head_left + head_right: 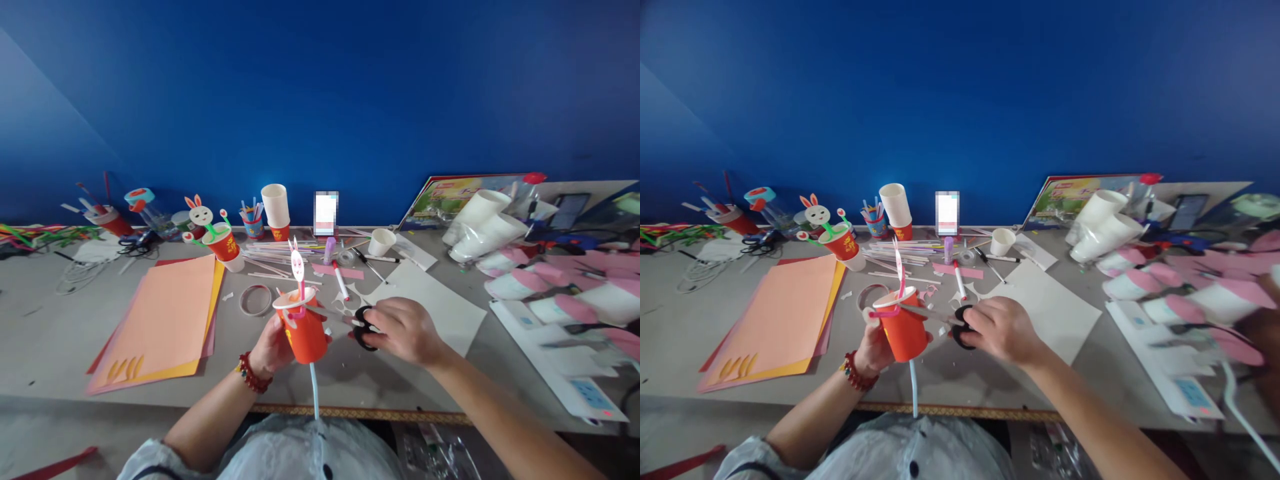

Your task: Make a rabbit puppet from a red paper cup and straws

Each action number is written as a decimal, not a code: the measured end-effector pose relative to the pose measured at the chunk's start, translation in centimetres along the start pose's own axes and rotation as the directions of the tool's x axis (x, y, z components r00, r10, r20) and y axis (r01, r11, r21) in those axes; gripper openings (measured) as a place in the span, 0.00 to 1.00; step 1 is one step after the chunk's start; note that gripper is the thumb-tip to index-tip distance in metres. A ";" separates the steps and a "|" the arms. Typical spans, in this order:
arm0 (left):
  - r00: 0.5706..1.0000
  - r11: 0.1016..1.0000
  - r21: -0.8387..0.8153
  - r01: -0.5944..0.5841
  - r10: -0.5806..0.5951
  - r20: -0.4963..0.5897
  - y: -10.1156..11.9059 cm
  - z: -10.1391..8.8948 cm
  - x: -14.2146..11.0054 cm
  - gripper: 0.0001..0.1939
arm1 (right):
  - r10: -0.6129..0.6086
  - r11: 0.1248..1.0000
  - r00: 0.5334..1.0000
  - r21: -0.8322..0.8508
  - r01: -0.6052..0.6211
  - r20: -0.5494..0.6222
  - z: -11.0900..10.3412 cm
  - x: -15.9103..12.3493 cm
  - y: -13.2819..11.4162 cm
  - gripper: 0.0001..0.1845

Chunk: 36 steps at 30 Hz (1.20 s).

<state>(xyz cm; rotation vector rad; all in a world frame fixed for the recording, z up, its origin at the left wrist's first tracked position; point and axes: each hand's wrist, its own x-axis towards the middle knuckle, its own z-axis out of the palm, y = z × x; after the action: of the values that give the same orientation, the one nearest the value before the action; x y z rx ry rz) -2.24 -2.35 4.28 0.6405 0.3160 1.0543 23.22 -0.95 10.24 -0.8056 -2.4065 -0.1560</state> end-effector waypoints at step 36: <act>0.953 0.929 0.269 -0.254 0.288 -0.095 0.0 -0.6 -0.1 0.39 | 0.245 0.969 0.955 -0.045 -0.241 0.166 -2.2 -0.2 -4.0 0.21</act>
<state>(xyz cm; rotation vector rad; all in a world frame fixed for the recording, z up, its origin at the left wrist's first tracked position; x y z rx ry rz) -2.62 -2.18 3.81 0.8635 0.4950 1.3390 22.06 -4.93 12.18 -1.1602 -2.4400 -0.0187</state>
